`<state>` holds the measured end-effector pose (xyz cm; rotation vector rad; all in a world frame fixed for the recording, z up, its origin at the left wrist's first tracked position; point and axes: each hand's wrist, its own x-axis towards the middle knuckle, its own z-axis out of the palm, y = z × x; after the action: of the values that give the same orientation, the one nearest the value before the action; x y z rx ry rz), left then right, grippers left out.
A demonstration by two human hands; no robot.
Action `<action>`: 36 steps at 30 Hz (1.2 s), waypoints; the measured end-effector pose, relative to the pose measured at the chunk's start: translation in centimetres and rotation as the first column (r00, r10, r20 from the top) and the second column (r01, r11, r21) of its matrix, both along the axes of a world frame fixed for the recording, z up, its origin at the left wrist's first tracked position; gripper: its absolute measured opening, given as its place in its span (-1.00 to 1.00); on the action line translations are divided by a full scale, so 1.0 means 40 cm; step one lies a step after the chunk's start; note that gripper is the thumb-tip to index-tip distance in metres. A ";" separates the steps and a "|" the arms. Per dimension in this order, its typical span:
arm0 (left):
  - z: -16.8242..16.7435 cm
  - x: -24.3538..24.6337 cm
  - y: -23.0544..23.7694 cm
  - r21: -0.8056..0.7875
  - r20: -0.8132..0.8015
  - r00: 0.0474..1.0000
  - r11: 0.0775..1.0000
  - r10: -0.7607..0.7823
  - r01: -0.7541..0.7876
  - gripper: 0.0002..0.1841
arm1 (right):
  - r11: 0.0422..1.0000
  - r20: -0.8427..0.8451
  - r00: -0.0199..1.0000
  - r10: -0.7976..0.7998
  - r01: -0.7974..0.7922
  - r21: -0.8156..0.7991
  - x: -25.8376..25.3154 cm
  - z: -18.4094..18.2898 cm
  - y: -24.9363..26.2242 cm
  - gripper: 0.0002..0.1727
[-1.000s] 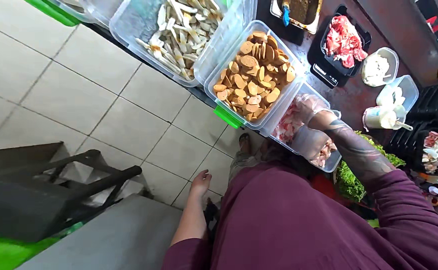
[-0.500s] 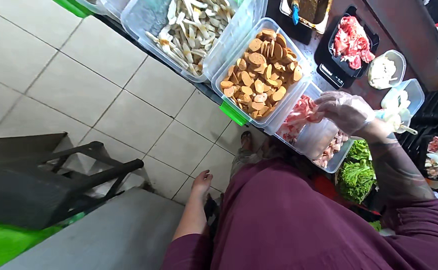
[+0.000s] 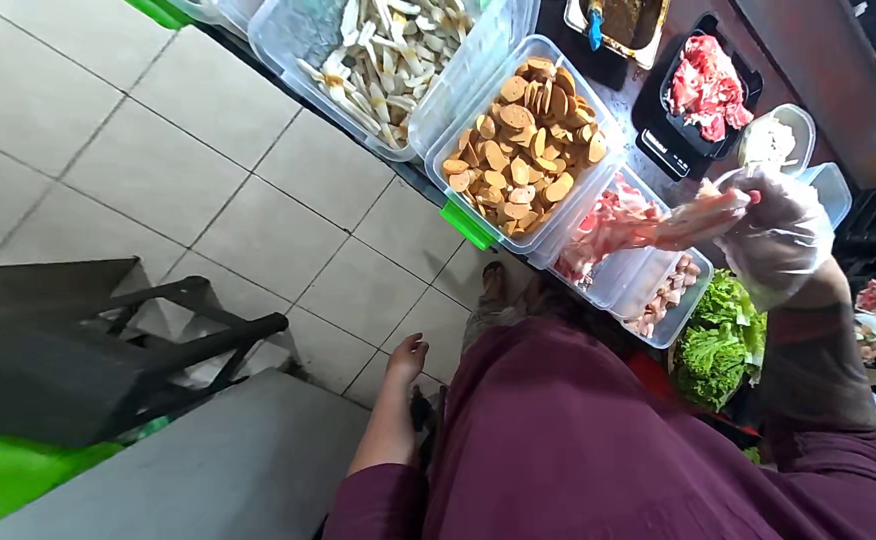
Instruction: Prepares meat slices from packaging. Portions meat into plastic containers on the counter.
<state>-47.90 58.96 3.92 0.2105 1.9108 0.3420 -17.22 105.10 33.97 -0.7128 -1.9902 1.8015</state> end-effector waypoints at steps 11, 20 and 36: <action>-0.001 0.021 -0.013 -0.005 -0.011 1.000 1.000 0.025 -0.025 -0.49 | 0.939 -0.221 0.965 -0.143 0.061 -0.339 0.009 -0.046 0.019 -0.65; -0.029 0.010 -0.009 0.002 -0.041 0.999 0.999 -0.032 0.032 -0.51 | 0.859 0.667 0.727 0.165 -0.438 0.265 -0.085 -0.294 0.032 -0.54; -0.054 0.018 -0.031 0.026 -0.046 0.999 1.000 0.012 -0.011 -0.49 | 0.695 0.700 0.714 0.014 -0.510 0.507 -0.076 -0.186 -0.032 -0.55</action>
<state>-47.17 57.74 1.75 0.2263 1.9542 0.3729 -20.26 103.84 26.53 -0.8796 -3.1216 0.7762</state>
